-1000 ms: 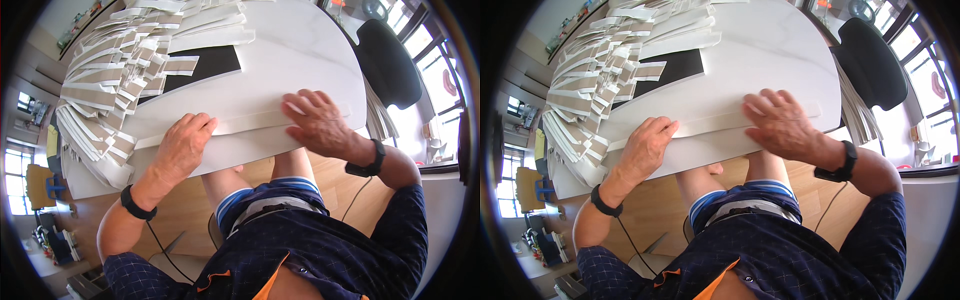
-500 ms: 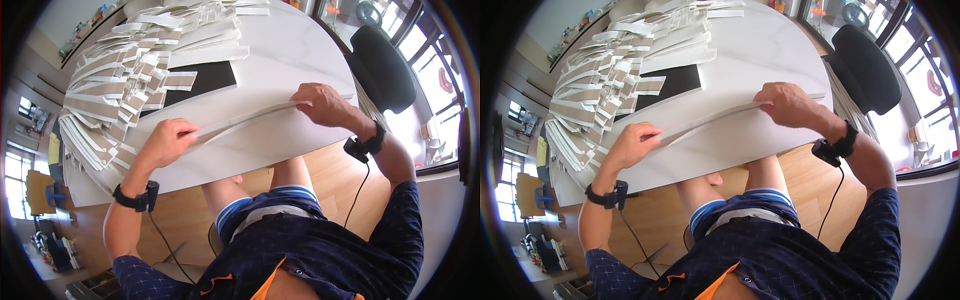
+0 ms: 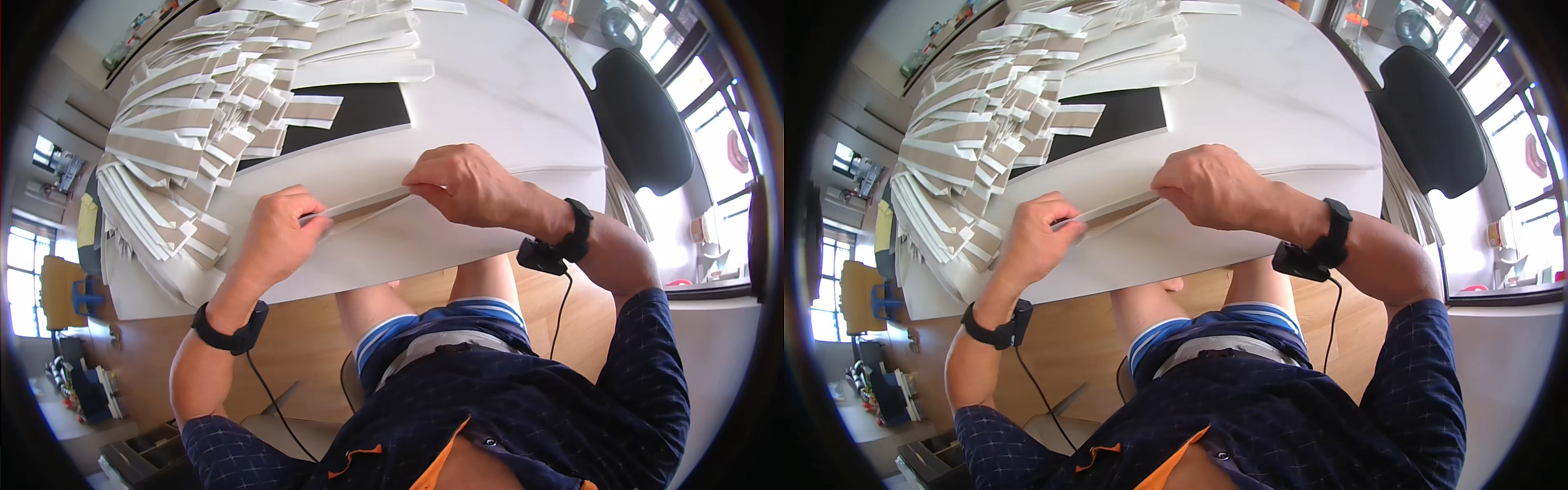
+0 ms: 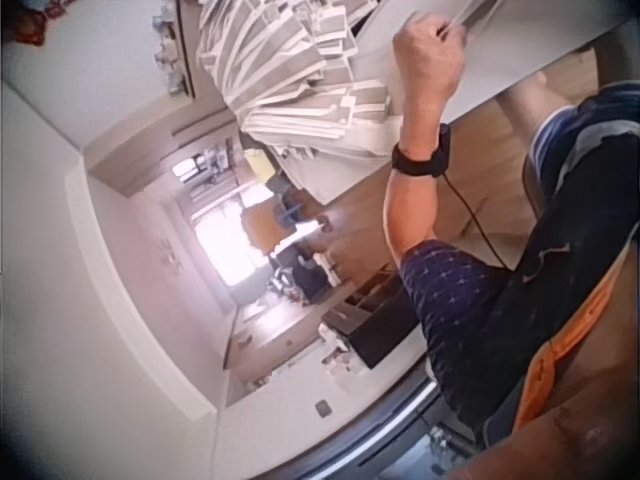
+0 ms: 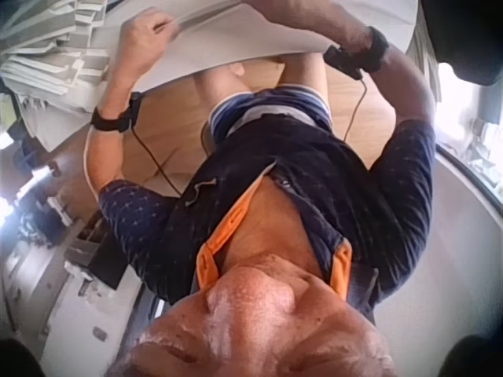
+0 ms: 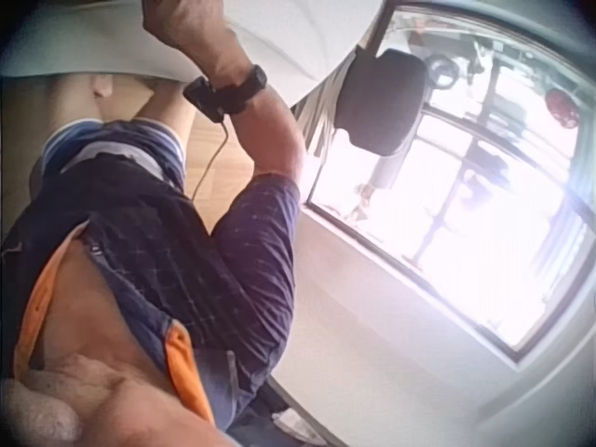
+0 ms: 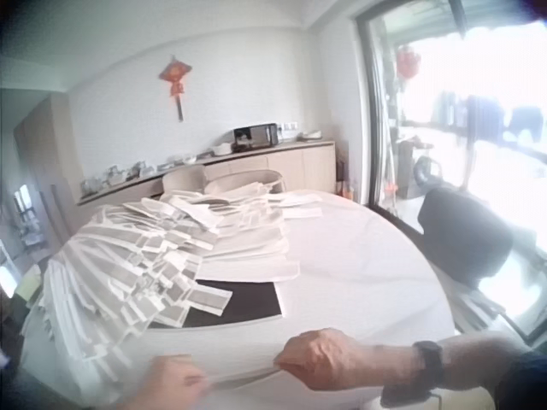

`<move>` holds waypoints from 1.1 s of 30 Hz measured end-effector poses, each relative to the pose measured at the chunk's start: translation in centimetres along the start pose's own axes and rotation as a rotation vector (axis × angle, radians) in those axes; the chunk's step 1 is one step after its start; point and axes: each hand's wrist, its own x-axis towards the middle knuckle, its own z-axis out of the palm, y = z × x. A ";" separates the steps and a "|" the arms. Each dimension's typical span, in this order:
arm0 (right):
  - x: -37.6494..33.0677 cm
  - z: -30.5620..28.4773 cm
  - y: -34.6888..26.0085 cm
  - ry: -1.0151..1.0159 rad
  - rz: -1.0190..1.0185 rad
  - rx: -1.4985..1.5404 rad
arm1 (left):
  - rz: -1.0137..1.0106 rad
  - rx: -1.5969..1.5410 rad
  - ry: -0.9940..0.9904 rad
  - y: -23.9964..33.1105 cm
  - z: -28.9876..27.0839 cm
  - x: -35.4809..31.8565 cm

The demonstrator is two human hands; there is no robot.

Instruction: The person folds and presses white paper strips on a white table, then gathers a large pile of these strips.

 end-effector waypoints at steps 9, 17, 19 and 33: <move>-1.0 0.4 -1.3 0.011 -0.124 -0.163 | 0.426 0.379 0.127 -1.8 1.3 -2.7; -2.4 1.1 -2.1 -0.015 -0.133 -0.308 | 0.376 0.506 -0.011 -1.4 -0.4 -5.1; -2.3 1.1 -3.1 -0.164 0.015 -0.369 | 0.343 0.545 -0.053 -1.4 -0.6 -5.5; -5.1 3.0 -4.2 -0.387 0.120 -0.403 | 0.249 0.570 -0.024 -2.2 0.3 -5.7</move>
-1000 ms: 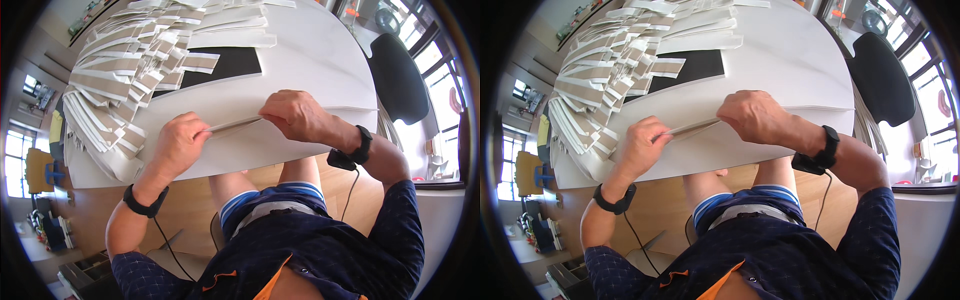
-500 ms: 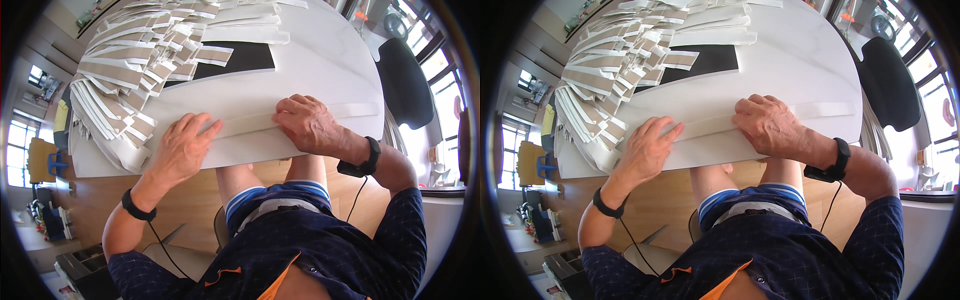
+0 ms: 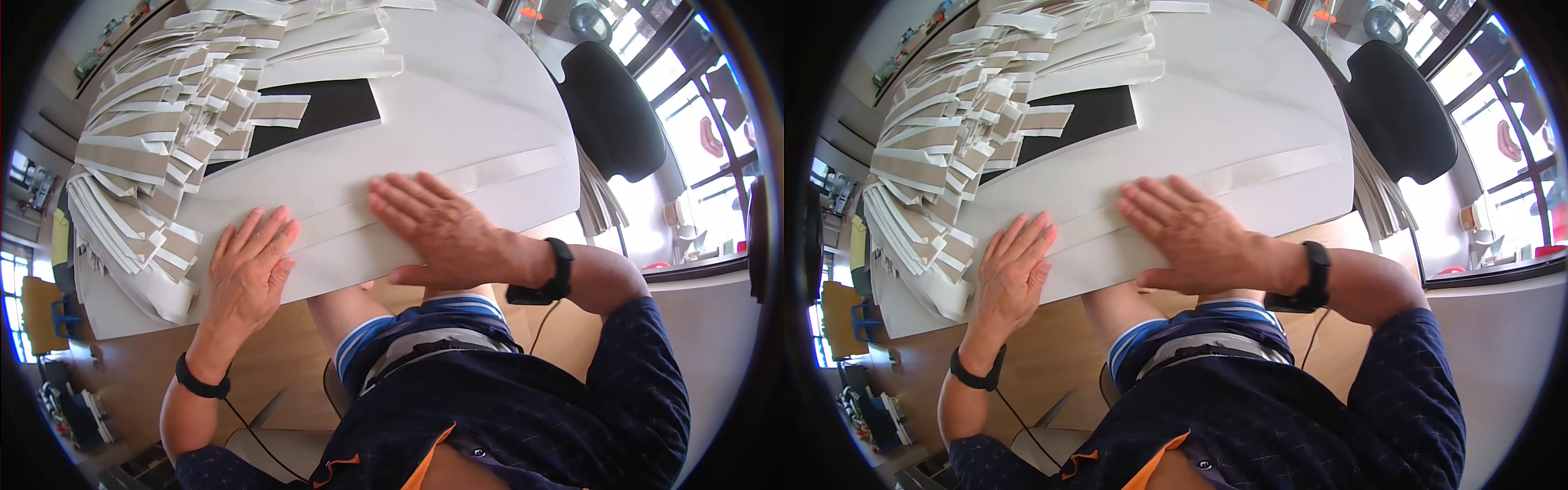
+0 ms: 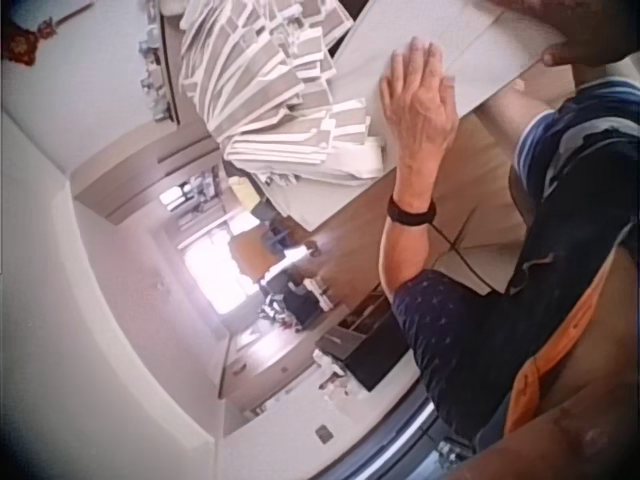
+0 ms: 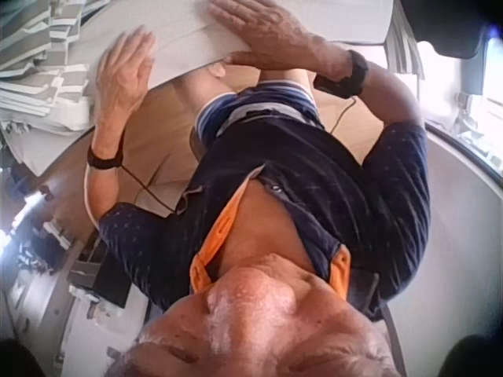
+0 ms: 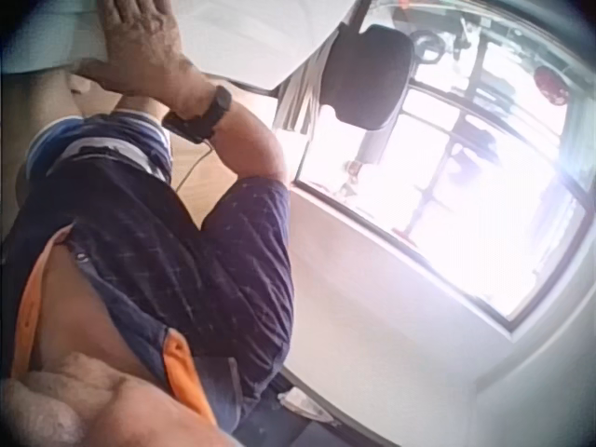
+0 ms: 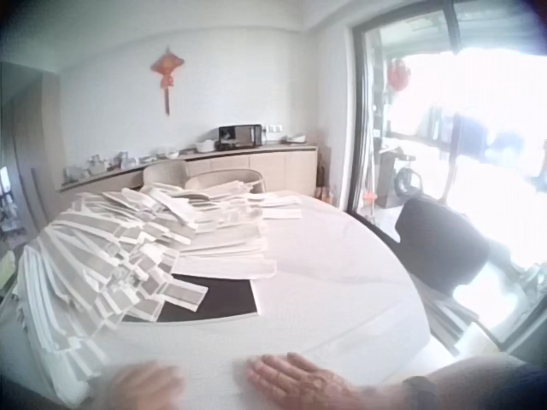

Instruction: The person folds and presses white paper strips on a white table, then gathers a large pile of these strips.

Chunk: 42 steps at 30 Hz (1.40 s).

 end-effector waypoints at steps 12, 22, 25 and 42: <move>-3.3 -5.1 5.2 -0.008 0.107 -0.017 | 0.070 0.005 -0.008 3.4 -0.3 2.2; 0.5 -1.4 1.0 -0.035 -0.034 0.010 | -0.043 -0.043 -0.023 2.3 1.2 -2.4; -1.8 -0.8 2.5 -0.036 0.008 -0.013 | -0.116 -0.024 -0.046 1.4 0.4 -4.3; -6.1 0.5 5.2 0.092 0.214 0.006 | -0.190 0.035 -0.031 2.0 1.0 -4.3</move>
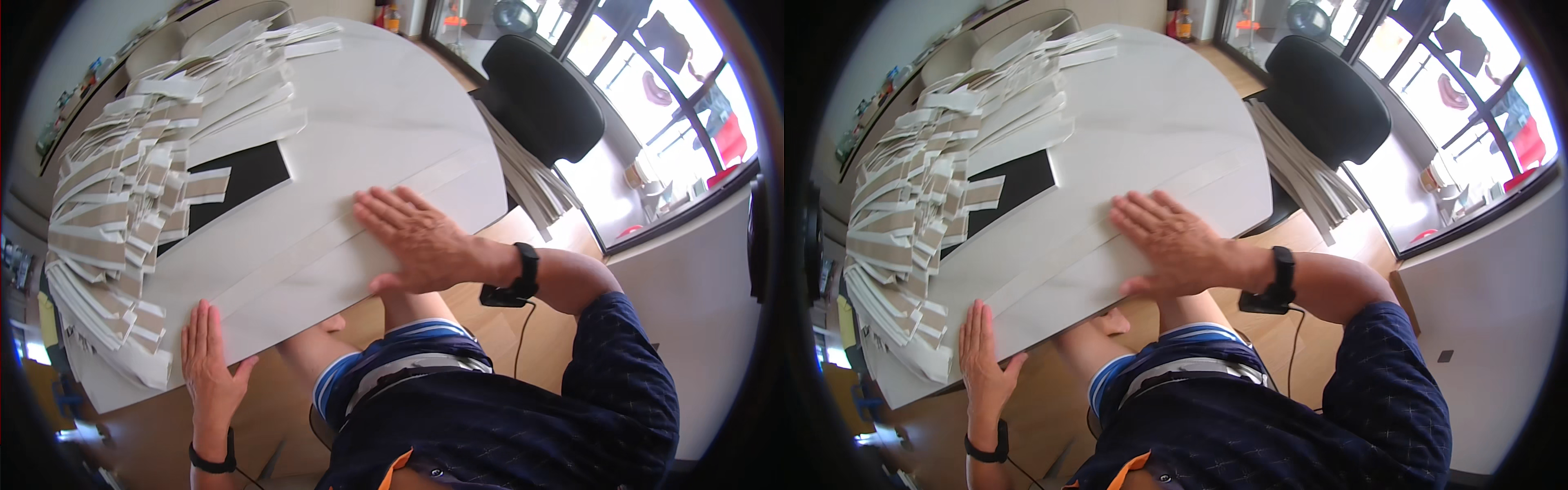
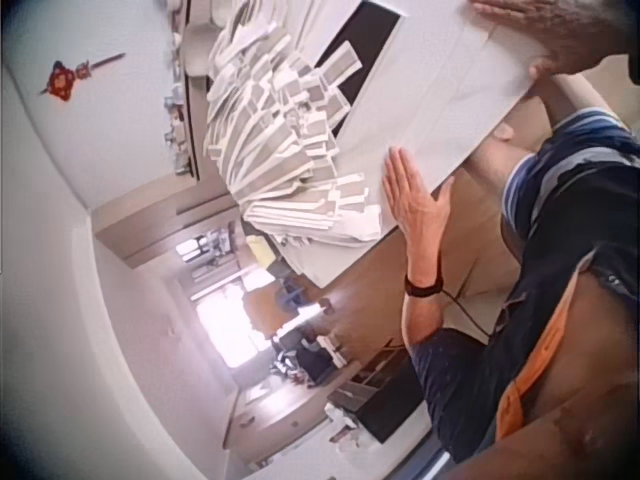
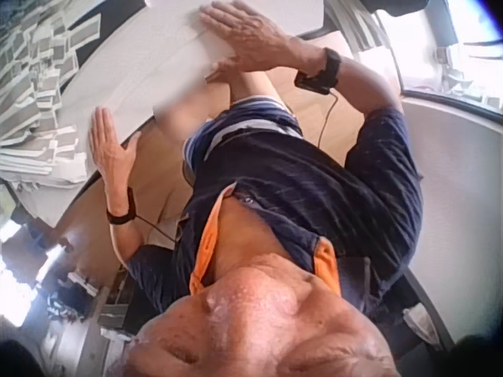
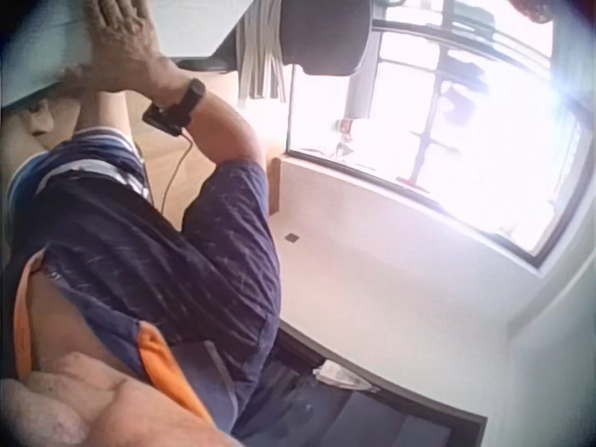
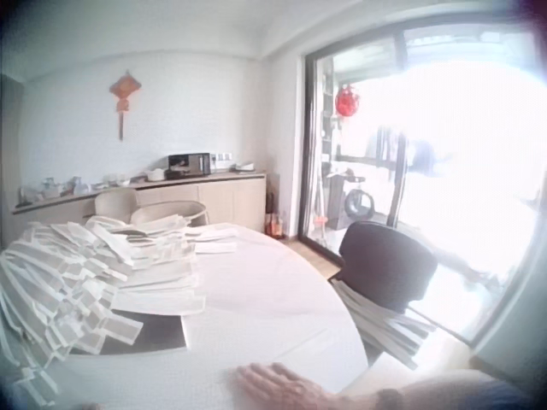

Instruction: The person folds and presses white paper strips on a white table, then gathers a large pile of these strips.

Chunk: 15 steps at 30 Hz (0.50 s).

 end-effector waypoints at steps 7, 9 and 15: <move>-4.7 -6.6 8.3 -0.102 0.607 -0.248 | -0.018 -0.019 -0.029 0.8 -1.5 0.1; -3.3 -7.1 8.0 0.119 0.471 -0.142 | -0.014 -0.026 -0.056 1.6 -2.2 1.1; 12.1 -2.4 -4.6 0.167 -0.062 0.041 | 0.212 -0.078 0.006 5.1 -0.7 5.7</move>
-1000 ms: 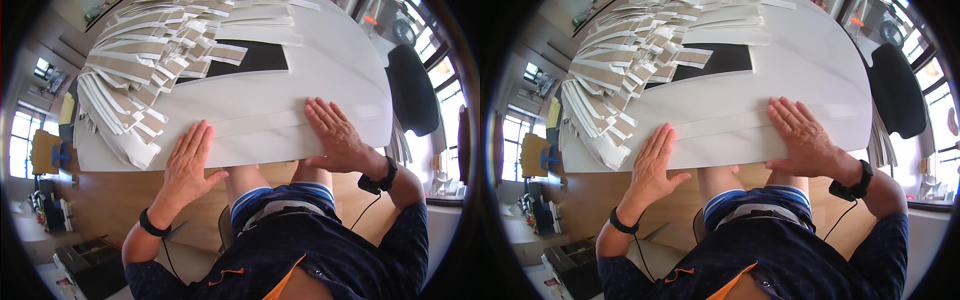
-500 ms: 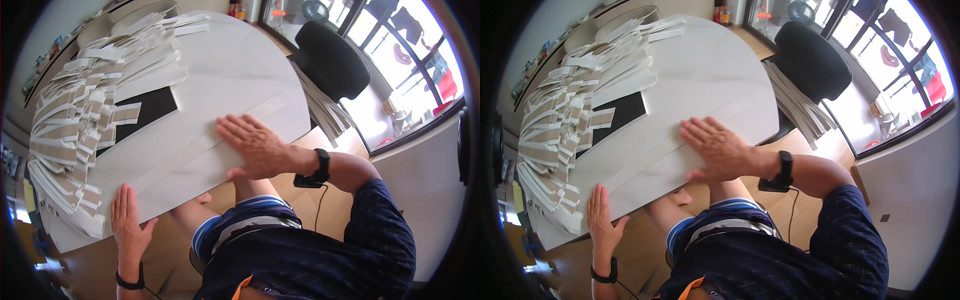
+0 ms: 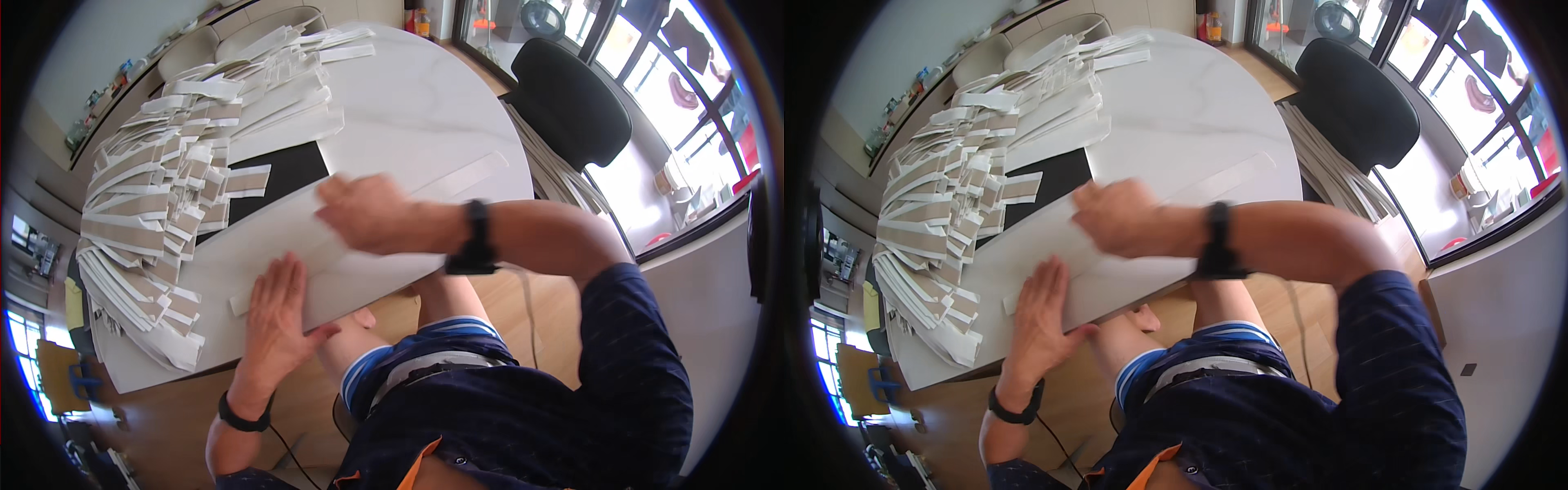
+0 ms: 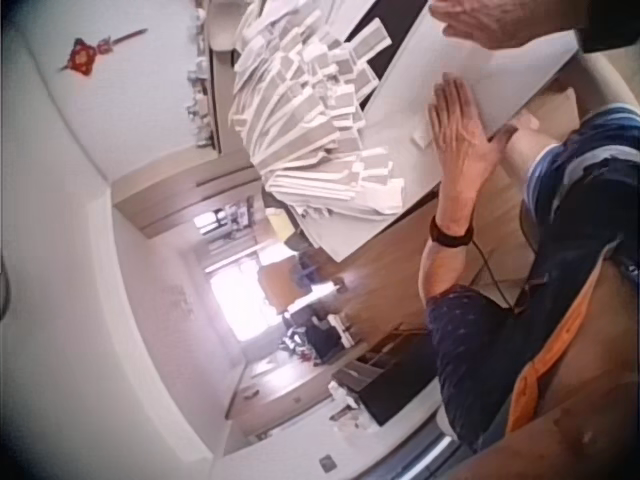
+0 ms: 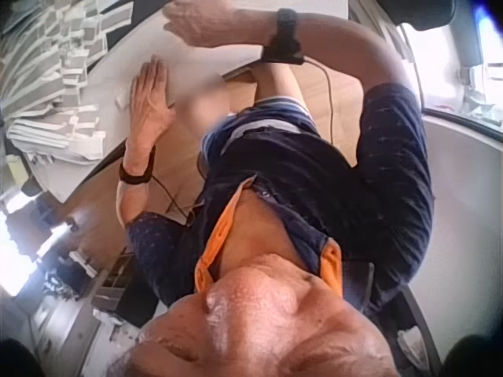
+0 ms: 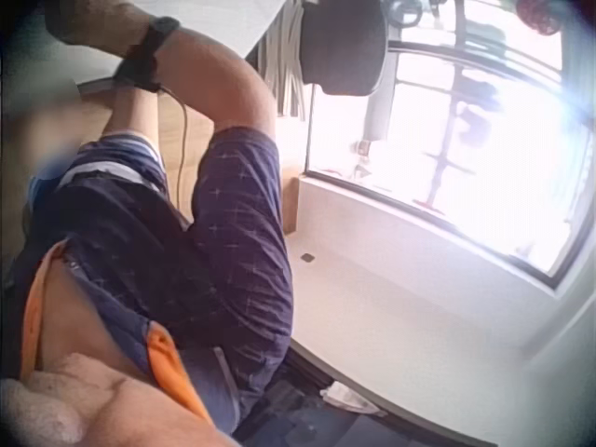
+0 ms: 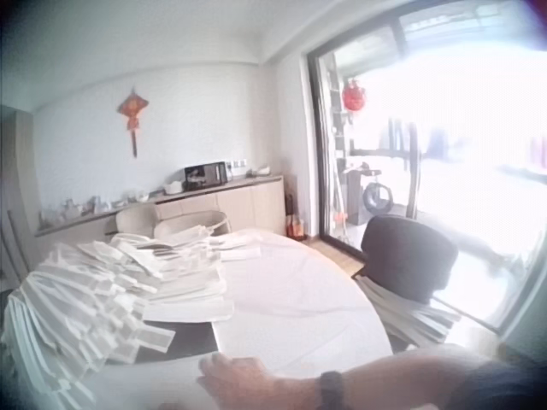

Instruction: The person folds and presses white paper strips on a white table, then gathers a large pile of these strips.

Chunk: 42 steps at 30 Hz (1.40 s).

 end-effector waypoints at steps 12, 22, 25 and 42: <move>-7.9 -3.0 14.4 0.014 0.601 -0.181 | 0.004 0.014 -0.039 -2.1 1.6 -1.3; -10.8 -4.1 16.7 0.072 0.572 -0.234 | -0.184 0.088 -0.066 -5.0 -0.8 -7.5; -12.9 -5.9 16.5 0.029 0.408 -0.149 | -0.170 -0.085 0.047 -5.7 -1.1 -8.2; -22.7 -9.0 11.3 0.012 0.900 0.902 | -0.781 -1.098 0.267 -8.2 -2.0 -5.1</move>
